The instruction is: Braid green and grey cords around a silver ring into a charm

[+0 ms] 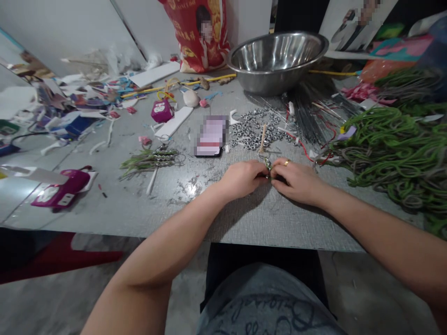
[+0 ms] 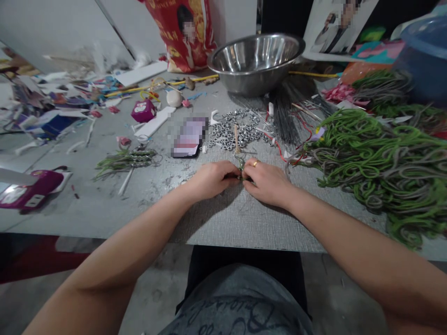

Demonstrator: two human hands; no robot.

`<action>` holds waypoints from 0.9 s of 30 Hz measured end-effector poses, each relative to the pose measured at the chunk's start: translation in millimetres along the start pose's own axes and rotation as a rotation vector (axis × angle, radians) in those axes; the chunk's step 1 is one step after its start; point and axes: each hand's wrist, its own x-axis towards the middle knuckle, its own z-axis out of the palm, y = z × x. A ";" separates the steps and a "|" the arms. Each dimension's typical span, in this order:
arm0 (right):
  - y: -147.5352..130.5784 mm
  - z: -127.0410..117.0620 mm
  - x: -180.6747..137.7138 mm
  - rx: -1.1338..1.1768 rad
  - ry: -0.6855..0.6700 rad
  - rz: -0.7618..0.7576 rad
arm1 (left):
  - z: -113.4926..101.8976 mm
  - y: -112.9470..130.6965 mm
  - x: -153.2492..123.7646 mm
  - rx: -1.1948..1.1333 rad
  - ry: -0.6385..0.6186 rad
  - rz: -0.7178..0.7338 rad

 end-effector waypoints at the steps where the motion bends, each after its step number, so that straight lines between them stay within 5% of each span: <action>1: -0.1 0.3 0.3 0.008 0.002 0.007 | 0.0 0.5 0.0 -0.002 0.001 0.001; 27: 5.0 1.9 0.5 0.090 0.053 0.004 | 1.8 5.5 -4.3 0.101 -0.015 0.061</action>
